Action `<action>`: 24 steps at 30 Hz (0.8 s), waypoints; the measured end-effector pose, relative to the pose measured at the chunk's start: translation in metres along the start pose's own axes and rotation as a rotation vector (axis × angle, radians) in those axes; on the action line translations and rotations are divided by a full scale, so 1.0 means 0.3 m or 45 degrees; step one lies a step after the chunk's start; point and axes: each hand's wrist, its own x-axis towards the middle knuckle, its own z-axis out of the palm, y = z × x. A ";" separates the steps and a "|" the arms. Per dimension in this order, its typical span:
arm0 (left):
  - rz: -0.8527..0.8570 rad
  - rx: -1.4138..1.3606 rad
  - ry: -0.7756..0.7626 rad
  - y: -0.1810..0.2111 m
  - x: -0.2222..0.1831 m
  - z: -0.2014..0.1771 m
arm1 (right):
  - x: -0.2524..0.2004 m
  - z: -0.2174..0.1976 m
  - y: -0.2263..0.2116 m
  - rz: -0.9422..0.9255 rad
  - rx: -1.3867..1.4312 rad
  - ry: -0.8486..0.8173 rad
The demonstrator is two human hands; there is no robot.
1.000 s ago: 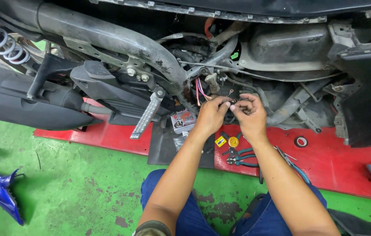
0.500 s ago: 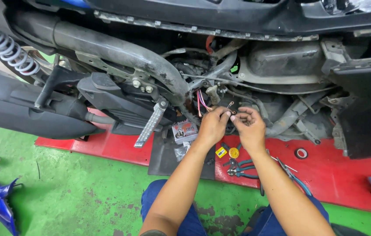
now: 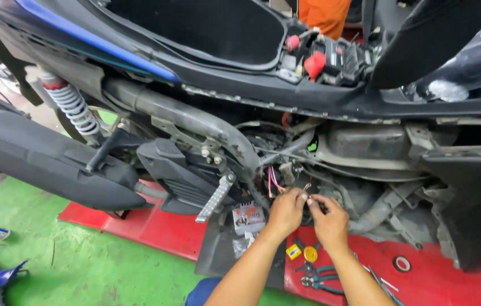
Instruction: The person strips motorcycle wires using pliers, joins wires together, applies electrical tape to the connections, and checks the wiring inside the motorcycle frame.
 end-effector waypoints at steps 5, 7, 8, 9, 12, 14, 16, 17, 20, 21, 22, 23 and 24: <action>0.163 0.019 0.126 -0.001 -0.018 0.024 | 0.018 -0.002 0.027 -0.019 0.045 -0.042; 0.162 0.047 0.141 0.005 -0.028 0.033 | 0.022 -0.008 0.025 0.007 0.059 -0.055; 0.158 0.040 0.158 0.008 -0.032 0.038 | 0.021 -0.015 0.015 0.089 0.071 -0.077; 0.153 0.033 0.175 0.009 -0.037 0.041 | 0.020 -0.021 0.004 0.170 0.084 -0.101; 0.211 0.027 0.248 0.001 -0.044 0.063 | 0.018 -0.029 -0.005 0.201 0.105 -0.097; 0.133 0.001 0.222 0.025 -0.060 0.049 | 0.002 -0.039 -0.009 0.232 0.093 -0.104; 0.071 -0.028 0.210 0.040 -0.046 0.032 | 0.022 -0.033 -0.018 0.243 0.085 -0.103; 0.140 -0.039 0.259 0.035 -0.058 0.040 | 0.015 -0.032 -0.008 0.263 0.088 -0.086; 0.233 0.003 0.333 0.013 -0.062 0.069 | 0.011 -0.035 -0.002 0.285 0.085 -0.071; 0.247 0.061 0.346 0.004 -0.061 0.080 | 0.008 -0.037 -0.003 0.303 0.080 -0.078; 0.253 0.057 0.356 0.007 -0.068 0.079 | 0.007 -0.034 0.008 0.291 0.077 -0.076; 0.257 0.100 0.303 0.010 -0.072 0.076 | 0.008 -0.028 0.019 0.292 0.090 -0.066; 0.260 0.144 0.250 0.013 -0.076 0.073 | 0.009 -0.023 0.030 0.293 0.102 -0.056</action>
